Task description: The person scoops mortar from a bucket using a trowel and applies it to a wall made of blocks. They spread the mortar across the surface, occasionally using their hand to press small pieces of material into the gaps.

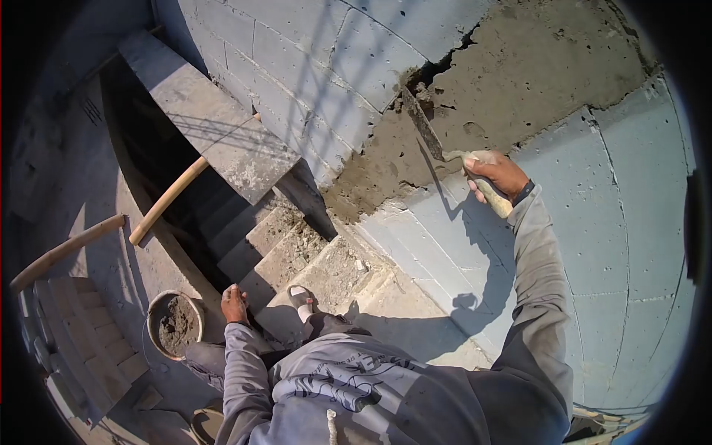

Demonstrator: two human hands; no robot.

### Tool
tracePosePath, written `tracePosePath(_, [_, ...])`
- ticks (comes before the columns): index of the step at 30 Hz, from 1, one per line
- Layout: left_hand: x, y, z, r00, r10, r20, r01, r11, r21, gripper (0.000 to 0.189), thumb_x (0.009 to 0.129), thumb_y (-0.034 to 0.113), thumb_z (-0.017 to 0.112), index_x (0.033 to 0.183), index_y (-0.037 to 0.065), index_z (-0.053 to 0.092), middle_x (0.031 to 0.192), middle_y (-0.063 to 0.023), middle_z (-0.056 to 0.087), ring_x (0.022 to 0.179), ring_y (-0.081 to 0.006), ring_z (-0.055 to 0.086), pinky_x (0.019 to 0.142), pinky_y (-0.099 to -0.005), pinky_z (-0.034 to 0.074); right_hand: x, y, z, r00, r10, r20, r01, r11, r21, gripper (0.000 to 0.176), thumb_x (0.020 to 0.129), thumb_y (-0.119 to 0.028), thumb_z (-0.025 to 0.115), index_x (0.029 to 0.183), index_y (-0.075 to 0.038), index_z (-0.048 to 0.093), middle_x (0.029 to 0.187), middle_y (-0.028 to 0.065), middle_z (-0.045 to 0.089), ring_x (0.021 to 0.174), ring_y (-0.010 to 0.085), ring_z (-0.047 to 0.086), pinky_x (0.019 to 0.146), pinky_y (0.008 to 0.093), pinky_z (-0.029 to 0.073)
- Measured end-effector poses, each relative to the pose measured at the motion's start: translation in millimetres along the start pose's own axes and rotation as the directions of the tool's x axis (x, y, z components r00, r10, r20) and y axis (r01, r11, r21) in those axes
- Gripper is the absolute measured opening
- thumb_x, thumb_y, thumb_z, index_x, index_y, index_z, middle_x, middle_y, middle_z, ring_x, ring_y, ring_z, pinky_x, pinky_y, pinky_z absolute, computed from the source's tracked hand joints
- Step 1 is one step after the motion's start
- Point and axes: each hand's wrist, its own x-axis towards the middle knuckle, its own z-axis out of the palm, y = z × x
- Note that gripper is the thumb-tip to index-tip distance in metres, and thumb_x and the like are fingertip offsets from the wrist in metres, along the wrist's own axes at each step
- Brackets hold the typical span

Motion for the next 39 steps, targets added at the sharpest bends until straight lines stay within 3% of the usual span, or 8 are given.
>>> tracePosePath(5, [14.1,-33.8,-47.4,0.976,-0.207,0.062,0.216,0.928,-0.302,0.017,0.092,0.029,0.049,0.081,0.016,0.050,0.067,0.0048,0.048,0.054,-0.0068,0.047,0.043,-0.0216,0.034,26.1,37.6,33.0,0.993,-0.056,-0.105,0.023,0.956,-0.293,0.035,0.084,-0.034,0.062,0.089,0.000,0.057,0.068,0.0064,0.056,0.051,0.0119,0.051,0.046,0.0265,0.045])
tracePosePath(8, [8.7,-31.2,-37.7,0.975,-0.221,-0.002,0.206,0.915,-0.347,0.017,0.092,0.028,0.048,0.079,0.017,0.049,0.065,0.0050,0.045,0.053,-0.0066,0.044,0.042,-0.0213,0.033,76.9,59.8,42.4,0.916,-0.277,-0.292,-0.057,0.628,-0.776,0.044,0.080,-0.040,0.064,0.096,0.001,0.058,0.087,0.0202,0.064,0.081,0.0325,0.063,0.073,0.0396,0.048])
tracePosePath(15, [0.2,-27.9,-0.1,0.999,-0.049,0.013,0.049,0.998,-0.033,0.022,0.091,0.028,0.051,0.098,0.007,0.057,0.073,0.0013,0.055,0.059,-0.0080,0.052,0.047,-0.0220,0.037,83.9,27.3,42.3,0.905,-0.291,-0.310,-0.038,0.671,-0.740,0.045,0.079,-0.041,0.063,0.092,0.002,0.058,0.090,0.0245,0.063,0.089,0.0392,0.060,0.078,0.0419,0.045])
tracePosePath(23, [-17.5,-11.7,-23.0,0.996,-0.070,-0.055,0.061,0.987,-0.148,0.024,0.090,0.027,0.056,0.099,0.005,0.058,0.078,0.0006,0.057,0.062,-0.0083,0.054,0.051,-0.0212,0.039,72.8,11.2,88.8,0.891,-0.377,-0.252,0.009,0.571,-0.821,0.045,0.077,-0.037,0.065,0.100,0.001,0.057,0.089,0.0233,0.063,0.085,0.0398,0.061,0.072,0.0449,0.047])
tracePosePath(28, [-60.9,21.8,-94.2,0.947,0.042,-0.319,-0.093,0.985,-0.145,0.035,0.089,0.026,0.056,0.113,0.000,0.056,0.092,-0.0064,0.062,0.069,-0.0125,0.059,0.059,-0.0242,0.045,165.2,90.4,268.5,0.897,-0.353,0.267,0.349,0.195,-0.917,0.052,0.073,-0.026,0.069,0.116,-0.003,0.052,0.094,0.0224,0.063,0.086,0.0382,0.062,0.075,0.0468,0.049])
tracePosePath(32, [-114.8,44.6,-173.8,0.812,0.100,-0.575,-0.112,0.994,0.016,0.034,0.089,0.026,0.056,0.112,0.001,0.057,0.093,-0.0098,0.063,0.079,-0.0158,0.060,0.068,-0.0291,0.047,153.7,94.7,481.9,0.686,-0.143,0.713,0.721,0.009,-0.692,0.053,0.076,-0.024,0.063,0.120,0.001,0.049,0.092,0.0223,0.063,0.085,0.0360,0.062,0.075,0.0440,0.050])
tracePosePath(36, [-137.3,-4.1,-240.0,0.628,0.172,-0.759,0.027,0.970,0.243,0.035,0.089,0.029,0.056,0.112,0.002,0.058,0.095,-0.0151,0.064,0.083,-0.0232,0.061,0.077,-0.0344,0.047,154.6,86.0,666.7,0.544,-0.182,0.819,0.816,-0.114,-0.567,0.042,0.082,-0.016,0.049,0.119,0.004,0.048,0.085,0.0181,0.065,0.080,0.0322,0.065,0.069,0.0407,0.052])
tracePosePath(39, [-140.9,-2.5,-248.2,0.586,0.267,-0.765,0.089,0.917,0.389,0.035,0.087,0.029,0.057,0.112,0.005,0.059,0.094,-0.0152,0.064,0.083,-0.0264,0.063,0.075,-0.0351,0.048,164.2,66.1,773.8,0.602,-0.170,0.780,0.778,-0.099,-0.621,0.035,0.082,-0.016,0.049,0.111,0.002,0.058,0.089,0.0180,0.066,0.086,0.0311,0.065,0.071,0.0398,0.053])
